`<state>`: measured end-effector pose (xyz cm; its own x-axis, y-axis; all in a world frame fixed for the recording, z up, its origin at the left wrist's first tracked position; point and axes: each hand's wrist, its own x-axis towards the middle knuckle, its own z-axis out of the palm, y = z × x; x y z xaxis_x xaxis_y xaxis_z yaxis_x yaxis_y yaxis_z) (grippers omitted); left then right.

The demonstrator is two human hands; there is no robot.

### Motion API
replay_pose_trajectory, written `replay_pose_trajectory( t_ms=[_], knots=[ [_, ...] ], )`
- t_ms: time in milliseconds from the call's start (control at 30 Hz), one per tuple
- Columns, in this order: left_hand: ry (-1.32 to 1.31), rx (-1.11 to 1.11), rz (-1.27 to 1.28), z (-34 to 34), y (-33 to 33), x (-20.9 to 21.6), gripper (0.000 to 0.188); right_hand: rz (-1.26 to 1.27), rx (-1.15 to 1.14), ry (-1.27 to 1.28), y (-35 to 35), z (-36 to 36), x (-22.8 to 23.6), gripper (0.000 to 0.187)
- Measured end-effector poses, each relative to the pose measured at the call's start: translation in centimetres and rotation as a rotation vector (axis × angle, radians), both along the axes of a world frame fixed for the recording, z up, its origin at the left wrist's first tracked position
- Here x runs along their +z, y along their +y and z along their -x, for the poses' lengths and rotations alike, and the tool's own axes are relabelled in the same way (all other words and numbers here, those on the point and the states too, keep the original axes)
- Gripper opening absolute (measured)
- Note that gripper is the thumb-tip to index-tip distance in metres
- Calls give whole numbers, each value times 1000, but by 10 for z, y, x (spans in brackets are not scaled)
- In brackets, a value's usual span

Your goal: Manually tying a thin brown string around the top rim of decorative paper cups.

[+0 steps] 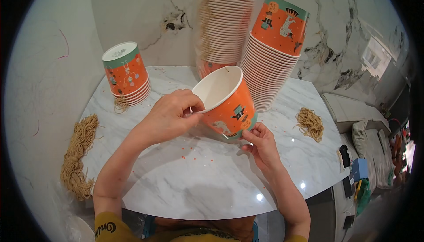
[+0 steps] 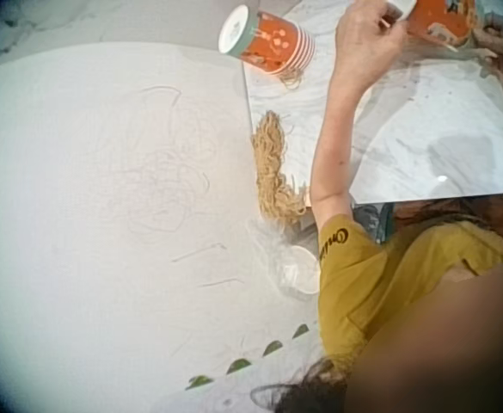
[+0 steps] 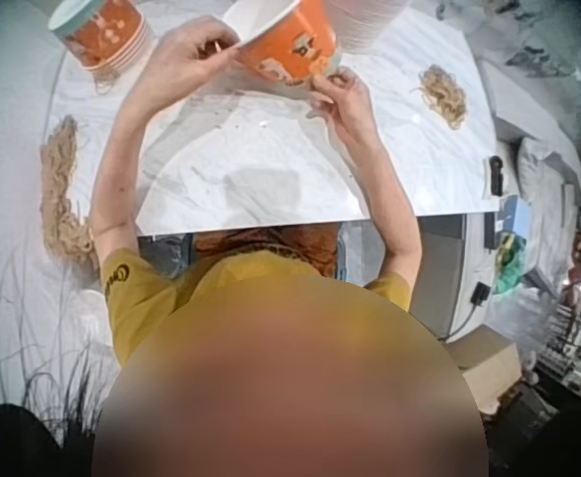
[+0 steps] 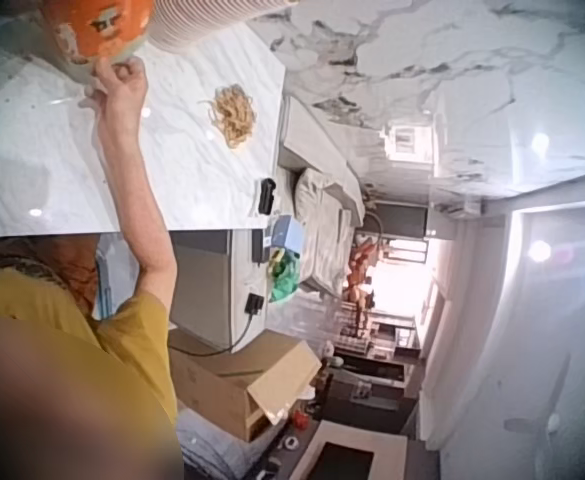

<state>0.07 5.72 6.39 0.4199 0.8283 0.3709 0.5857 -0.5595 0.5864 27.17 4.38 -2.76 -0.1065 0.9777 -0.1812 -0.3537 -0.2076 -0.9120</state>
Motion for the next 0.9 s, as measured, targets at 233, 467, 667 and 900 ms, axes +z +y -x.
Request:
replay_pose_trajectory(
  t_ms=[233, 467, 667, 900],
  knots=[
    [24, -25, -143, -3, -2, -4, 14, -165, -36, -187, -3, 7, -8, 22],
    [-125, 86, 111, -12, -10, 5, 24, -353, -43, -368, -2, 10, -18, 28],
    [-205, 38, 232, -10, -3, -3, 23, -498, -111, -538, -8, 18, -12, 25],
    [-365, -45, 479, -7, 1, -3, 22, -554, -118, -640, -7, 18, -16, 25]
  ],
)
